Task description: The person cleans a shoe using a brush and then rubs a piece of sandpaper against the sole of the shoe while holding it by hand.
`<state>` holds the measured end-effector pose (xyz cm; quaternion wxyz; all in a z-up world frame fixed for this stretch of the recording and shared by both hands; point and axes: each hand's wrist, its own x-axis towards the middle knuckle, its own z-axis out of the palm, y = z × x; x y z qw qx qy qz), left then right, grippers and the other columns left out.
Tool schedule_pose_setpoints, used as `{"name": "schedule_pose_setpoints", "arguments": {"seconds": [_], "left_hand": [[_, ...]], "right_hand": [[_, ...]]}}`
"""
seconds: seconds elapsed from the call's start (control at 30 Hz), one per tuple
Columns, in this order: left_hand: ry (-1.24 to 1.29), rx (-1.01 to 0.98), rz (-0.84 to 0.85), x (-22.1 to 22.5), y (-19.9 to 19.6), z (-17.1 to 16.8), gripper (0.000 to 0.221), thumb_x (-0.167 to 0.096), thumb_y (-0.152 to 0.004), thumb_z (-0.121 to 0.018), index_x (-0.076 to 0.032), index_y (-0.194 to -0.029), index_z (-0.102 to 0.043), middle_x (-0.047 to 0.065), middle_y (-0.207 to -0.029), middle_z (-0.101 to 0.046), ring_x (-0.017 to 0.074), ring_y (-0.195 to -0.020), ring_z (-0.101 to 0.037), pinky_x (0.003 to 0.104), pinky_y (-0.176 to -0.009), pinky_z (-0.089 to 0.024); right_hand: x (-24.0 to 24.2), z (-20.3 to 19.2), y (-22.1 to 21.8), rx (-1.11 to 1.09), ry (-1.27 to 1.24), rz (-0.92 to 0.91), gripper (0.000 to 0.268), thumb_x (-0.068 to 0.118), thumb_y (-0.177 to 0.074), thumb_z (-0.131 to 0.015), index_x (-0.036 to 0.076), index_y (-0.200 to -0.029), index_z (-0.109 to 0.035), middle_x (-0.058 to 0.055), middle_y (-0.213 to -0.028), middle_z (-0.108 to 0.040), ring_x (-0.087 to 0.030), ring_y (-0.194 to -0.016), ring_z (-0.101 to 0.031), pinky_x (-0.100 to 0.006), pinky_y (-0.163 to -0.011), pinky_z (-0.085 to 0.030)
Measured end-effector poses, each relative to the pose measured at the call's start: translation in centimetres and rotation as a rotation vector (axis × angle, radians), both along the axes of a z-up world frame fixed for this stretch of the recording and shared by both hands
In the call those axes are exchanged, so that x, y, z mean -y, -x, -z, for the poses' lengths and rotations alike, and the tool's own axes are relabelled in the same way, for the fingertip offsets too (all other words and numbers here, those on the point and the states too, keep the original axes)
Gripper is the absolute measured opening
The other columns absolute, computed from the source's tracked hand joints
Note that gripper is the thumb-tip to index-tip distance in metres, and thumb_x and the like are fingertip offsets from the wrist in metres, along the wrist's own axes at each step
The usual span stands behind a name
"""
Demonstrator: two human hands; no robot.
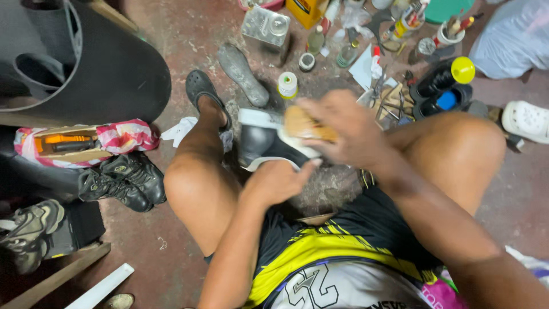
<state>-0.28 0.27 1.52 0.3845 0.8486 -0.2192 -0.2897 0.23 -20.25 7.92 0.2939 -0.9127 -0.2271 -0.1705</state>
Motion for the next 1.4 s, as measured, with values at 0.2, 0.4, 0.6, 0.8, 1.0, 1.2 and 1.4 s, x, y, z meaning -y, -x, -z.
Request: {"name": "schedule_pose_setpoints", "arguments": {"seconds": [0.2,0.4,0.6,0.8,1.0,1.2,1.4], "left_hand": [[-0.008,0.004,0.076,1.8,1.1,1.5,0.047,-0.044,-0.095,-0.056,-0.010,-0.124,-0.069,0.026,-0.118,-0.069,0.0434,-0.112,-0.064,0.050,-0.097,-0.049],[0.234,0.129,-0.040,-2.1,0.1,0.8,0.046,-0.043,-0.096,-0.057,-0.005,-0.121,-0.067,0.024,-0.115,-0.072,0.0425,-0.109,-0.065,0.047,-0.093,-0.051],[-0.295,-0.055,0.350,3.5,2.7,2.4,0.051,-0.045,-0.105,-0.047,-0.002,-0.101,-0.076,0.026,-0.103,-0.073,0.0416,-0.097,-0.069,0.049,-0.091,-0.051],[-0.027,0.055,0.311,3.8,2.6,3.0,0.035,-0.030,-0.093,-0.058,-0.002,-0.109,-0.071,0.028,-0.105,-0.070,0.0428,-0.101,-0.067,0.050,-0.090,-0.051],[0.496,0.231,0.110,0.3,0.2,-1.3,0.040,-0.032,-0.092,-0.069,0.000,-0.116,-0.067,0.027,-0.115,-0.069,0.0441,-0.107,-0.065,0.048,-0.093,-0.050],[0.297,0.124,0.082,-0.8,-1.0,-2.1,0.035,-0.039,-0.094,-0.069,-0.004,-0.099,-0.074,0.020,-0.095,-0.074,0.0397,-0.093,-0.070,0.045,-0.083,-0.054],[0.226,0.253,-0.145,-1.6,-1.7,-0.6,0.038,-0.040,-0.092,-0.070,-0.003,-0.096,-0.073,0.020,-0.089,-0.073,0.0346,-0.086,-0.071,0.042,-0.076,-0.054]], "right_hand": [[-2.0,2.1,0.1,0.025,0.037,-0.034,0.073,0.045,-0.086,-0.083,0.015,-0.147,-0.059,-0.009,-0.106,-0.061,-0.030,-0.098,-0.060,-0.041,-0.081,-0.052],[4.8,1.0,0.9,-0.213,0.151,0.143,0.062,0.043,-0.085,-0.082,0.015,-0.137,-0.066,-0.011,-0.099,-0.062,-0.031,-0.093,-0.061,-0.042,-0.080,-0.051],[-4.3,-0.1,-0.7,0.027,-0.090,-0.058,0.070,0.044,-0.091,-0.082,0.014,-0.149,-0.057,-0.012,-0.110,-0.062,-0.033,-0.105,-0.062,-0.041,-0.092,-0.051],[-0.6,0.5,-2.2,-0.133,-0.507,0.041,0.057,0.049,-0.110,-0.066,0.006,-0.145,-0.055,-0.008,-0.118,-0.057,-0.020,-0.108,-0.059,-0.031,-0.099,-0.049],[3.9,5.9,-0.7,-1.226,-1.196,0.228,0.058,0.045,-0.102,-0.060,-0.003,-0.134,-0.060,-0.014,-0.107,-0.070,-0.020,-0.087,-0.068,-0.032,-0.073,-0.057],[3.1,8.8,0.2,-1.327,-1.156,-0.214,0.072,0.029,-0.084,-0.081,-0.002,-0.141,-0.051,-0.010,-0.122,-0.071,-0.016,-0.105,-0.072,-0.032,-0.091,-0.058],[2.2,8.6,0.7,-1.262,-0.988,0.071,0.068,0.025,-0.084,-0.082,-0.005,-0.140,-0.058,-0.020,-0.091,-0.065,-0.027,-0.057,-0.054,-0.036,-0.041,-0.042]]}}
